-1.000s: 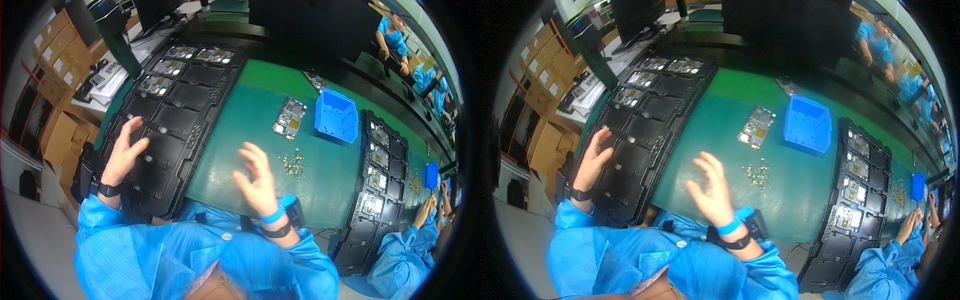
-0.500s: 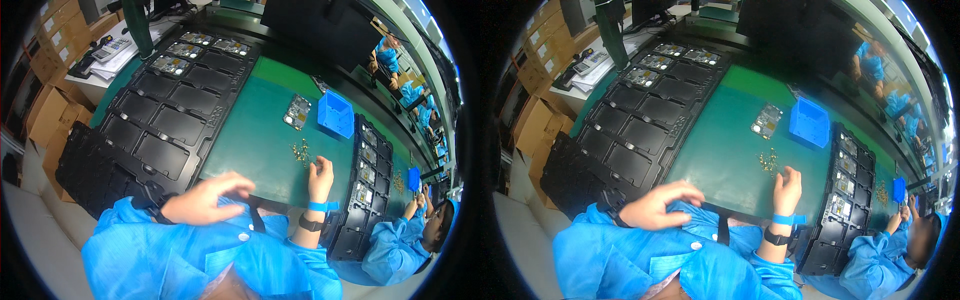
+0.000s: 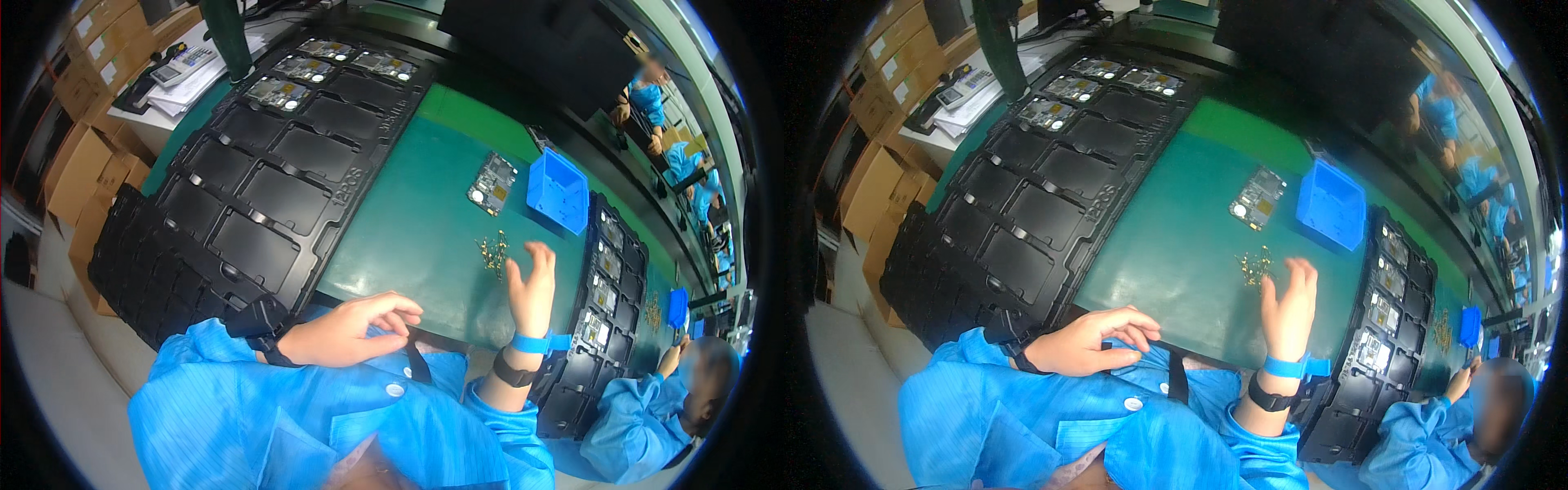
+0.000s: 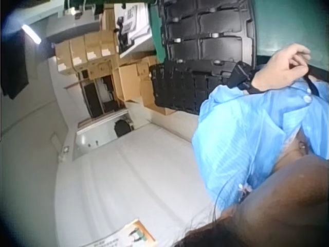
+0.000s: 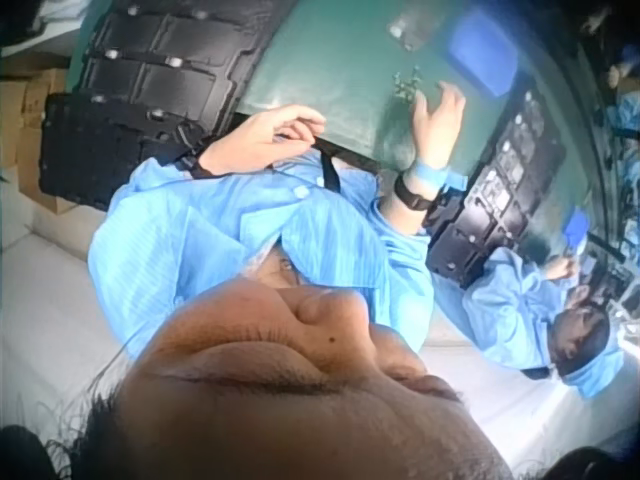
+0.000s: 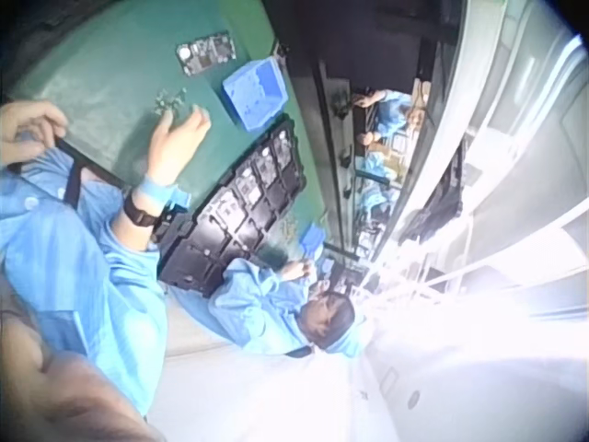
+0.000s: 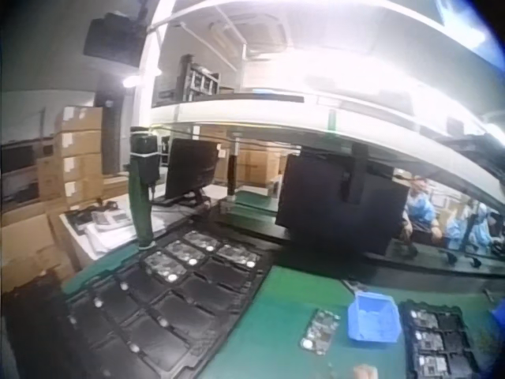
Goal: Assembling electronic components onto printed circuit boards at a manufacturing workstation.
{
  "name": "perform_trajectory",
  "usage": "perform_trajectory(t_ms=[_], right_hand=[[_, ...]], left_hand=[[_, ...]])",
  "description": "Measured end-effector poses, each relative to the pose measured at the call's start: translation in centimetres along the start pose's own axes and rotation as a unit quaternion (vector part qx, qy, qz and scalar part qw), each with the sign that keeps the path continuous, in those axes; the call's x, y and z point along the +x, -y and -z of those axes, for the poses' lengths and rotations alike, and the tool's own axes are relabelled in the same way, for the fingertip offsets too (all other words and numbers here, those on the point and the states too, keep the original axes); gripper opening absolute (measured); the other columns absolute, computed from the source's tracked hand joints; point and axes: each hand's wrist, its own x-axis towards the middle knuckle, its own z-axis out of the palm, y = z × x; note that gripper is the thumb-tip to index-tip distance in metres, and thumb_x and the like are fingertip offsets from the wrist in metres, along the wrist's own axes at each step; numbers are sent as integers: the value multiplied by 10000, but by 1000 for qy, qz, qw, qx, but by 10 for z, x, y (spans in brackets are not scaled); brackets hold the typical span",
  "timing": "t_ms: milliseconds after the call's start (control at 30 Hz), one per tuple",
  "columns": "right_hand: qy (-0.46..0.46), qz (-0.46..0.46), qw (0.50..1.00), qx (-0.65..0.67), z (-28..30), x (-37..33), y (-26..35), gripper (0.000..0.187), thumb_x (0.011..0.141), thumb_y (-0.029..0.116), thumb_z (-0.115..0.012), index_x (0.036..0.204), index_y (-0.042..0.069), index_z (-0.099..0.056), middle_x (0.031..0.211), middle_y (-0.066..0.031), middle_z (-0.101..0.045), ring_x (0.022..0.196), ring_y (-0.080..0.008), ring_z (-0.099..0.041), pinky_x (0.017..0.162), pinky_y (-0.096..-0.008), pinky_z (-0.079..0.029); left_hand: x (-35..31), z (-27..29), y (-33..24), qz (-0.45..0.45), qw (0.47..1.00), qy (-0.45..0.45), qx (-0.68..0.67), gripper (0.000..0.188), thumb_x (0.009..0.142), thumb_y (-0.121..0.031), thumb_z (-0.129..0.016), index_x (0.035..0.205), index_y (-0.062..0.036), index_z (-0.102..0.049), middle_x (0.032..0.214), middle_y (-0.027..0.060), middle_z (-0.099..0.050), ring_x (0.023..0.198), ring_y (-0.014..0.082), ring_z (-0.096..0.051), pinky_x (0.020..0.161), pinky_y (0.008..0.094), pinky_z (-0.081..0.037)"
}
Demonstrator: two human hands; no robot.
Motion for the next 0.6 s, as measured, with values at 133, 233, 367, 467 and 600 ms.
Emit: perform_trajectory(t_ms=[133,233,367,467,600], right_hand=[[-88,58,994,-9,7,49,13,354,730,123,-628,1030,-18,-505,1034,-190,-511,978,-359,-493,838,-405,-407],[-114,-16,989,-98,-20,88,-26,388,750,221,-615,1043,-14,-514,1011,-189,-528,944,-353,-515,797,-419,-425],[-61,-94,972,-206,-39,108,-58,319,773,277,-562,957,16,-568,944,-168,-566,869,-337,-554,733,-434,-446],[-53,-69,976,-201,-45,106,-53,239,761,242,-549,847,24,-595,875,-165,-585,813,-340,-573,713,-440,-453],[-38,-20,992,-115,-56,96,-25,237,730,217,-557,807,-3,-600,812,-197,-603,756,-352,-589,689,-426,-468]], left_hand=[[-2,-1,7,7,1000,-17,-10,380,823,-42,-540,1183,0,-427,1082,110,-518,954,142,-531,852,277,-413],[1,-4,17,14,998,-30,-61,352,831,-77,-541,1162,-14,-440,1065,103,-538,939,143,-542,824,286,-439],[7,-6,20,42,995,-8,-90,342,839,-89,-540,1158,-14,-442,1039,104,-553,949,138,-532,831,269,-426],[7,-4,23,27,998,-5,-60,351,843,-56,-528,1177,-8,-429,1071,106,-527,924,124,-530,835,261,-418],[10,-6,23,37,998,-10,-57,343,845,-56,-525,1172,-10,-432,1060,105,-535,917,124,-534,836,265,-419]])
